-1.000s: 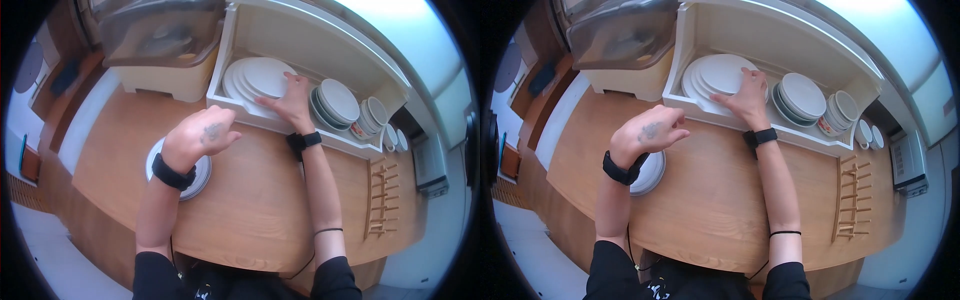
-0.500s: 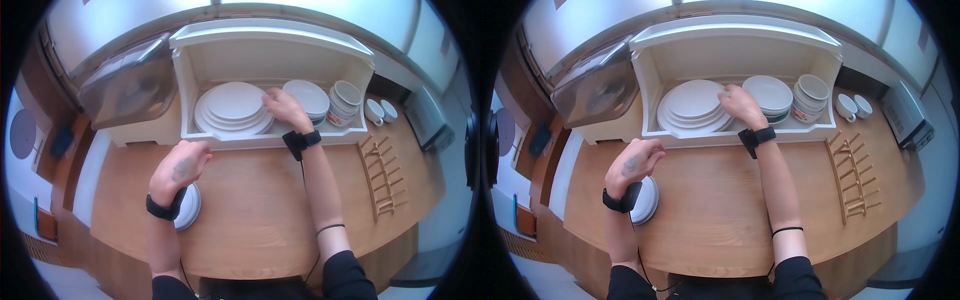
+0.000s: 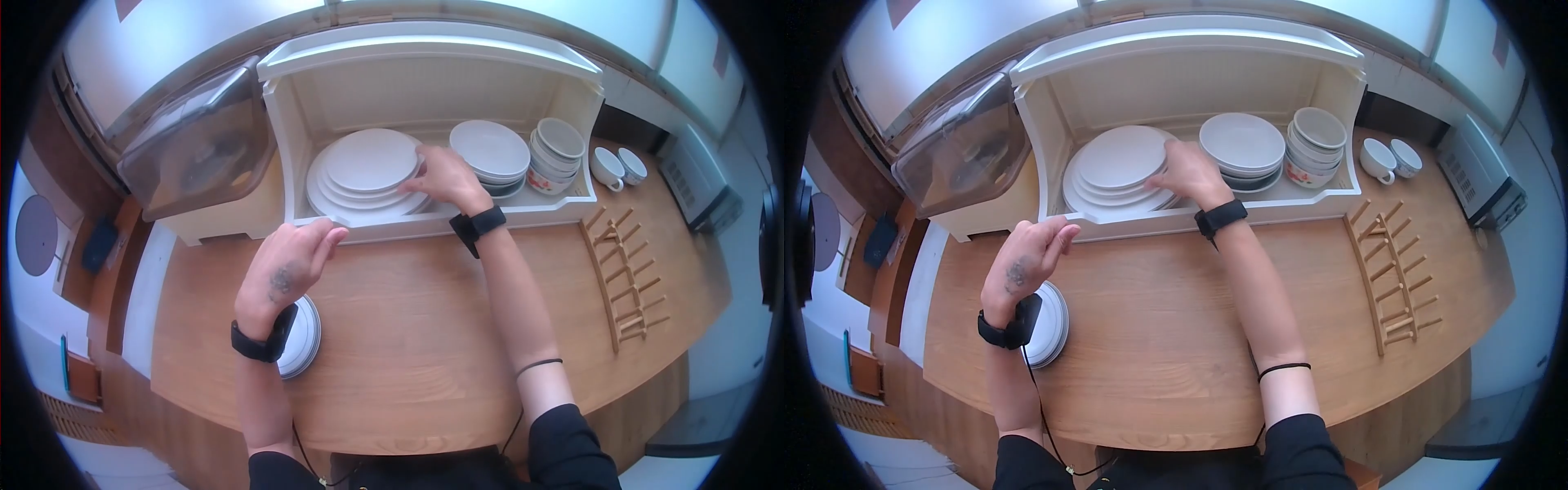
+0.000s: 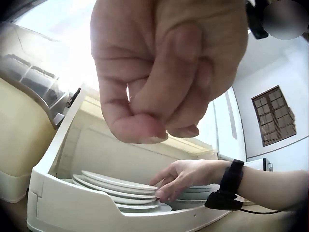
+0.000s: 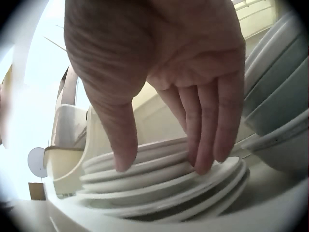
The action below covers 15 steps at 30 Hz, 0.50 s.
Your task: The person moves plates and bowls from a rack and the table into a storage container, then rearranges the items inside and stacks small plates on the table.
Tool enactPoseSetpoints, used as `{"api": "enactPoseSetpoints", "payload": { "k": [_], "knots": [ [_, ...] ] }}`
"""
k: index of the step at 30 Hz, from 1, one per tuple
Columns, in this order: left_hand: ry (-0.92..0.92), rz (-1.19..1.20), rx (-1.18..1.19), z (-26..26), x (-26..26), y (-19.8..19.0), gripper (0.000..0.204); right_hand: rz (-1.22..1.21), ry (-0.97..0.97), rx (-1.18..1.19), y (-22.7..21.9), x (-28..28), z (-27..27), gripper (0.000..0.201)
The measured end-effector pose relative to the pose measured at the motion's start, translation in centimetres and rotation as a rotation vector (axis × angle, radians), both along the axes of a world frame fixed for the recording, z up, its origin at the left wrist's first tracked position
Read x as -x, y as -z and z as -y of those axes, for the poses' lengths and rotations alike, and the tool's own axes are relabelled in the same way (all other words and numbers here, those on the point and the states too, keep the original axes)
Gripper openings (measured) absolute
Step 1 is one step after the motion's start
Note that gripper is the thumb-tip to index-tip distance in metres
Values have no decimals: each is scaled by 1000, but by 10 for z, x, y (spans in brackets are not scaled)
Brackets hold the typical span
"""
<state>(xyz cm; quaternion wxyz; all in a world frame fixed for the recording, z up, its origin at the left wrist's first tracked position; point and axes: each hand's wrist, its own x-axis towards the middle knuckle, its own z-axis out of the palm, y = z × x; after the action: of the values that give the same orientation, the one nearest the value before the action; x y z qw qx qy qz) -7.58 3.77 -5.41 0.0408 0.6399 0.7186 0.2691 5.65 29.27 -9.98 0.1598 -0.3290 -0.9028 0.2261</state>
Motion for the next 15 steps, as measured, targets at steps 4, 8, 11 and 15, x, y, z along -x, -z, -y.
{"api": "enactPoseSetpoints", "payload": {
  "k": [4, 8, 11, 15],
  "knots": [
    [20, -21, -40, -1, 2, 2, 42, -40, 42, -28, -2, -2, 4, 68],
    [1, -40, -17, -2, 0, 0, 43, -87, 48, -91, 9, 0, 1, 63],
    [-20, -33, -7, -3, -2, 2, 43, -83, -17, -178, 14, -2, 1, 60],
    [-121, -104, -32, -2, 2, 7, 42, -107, -52, -181, 15, -1, 1, 60]
  ]
}}
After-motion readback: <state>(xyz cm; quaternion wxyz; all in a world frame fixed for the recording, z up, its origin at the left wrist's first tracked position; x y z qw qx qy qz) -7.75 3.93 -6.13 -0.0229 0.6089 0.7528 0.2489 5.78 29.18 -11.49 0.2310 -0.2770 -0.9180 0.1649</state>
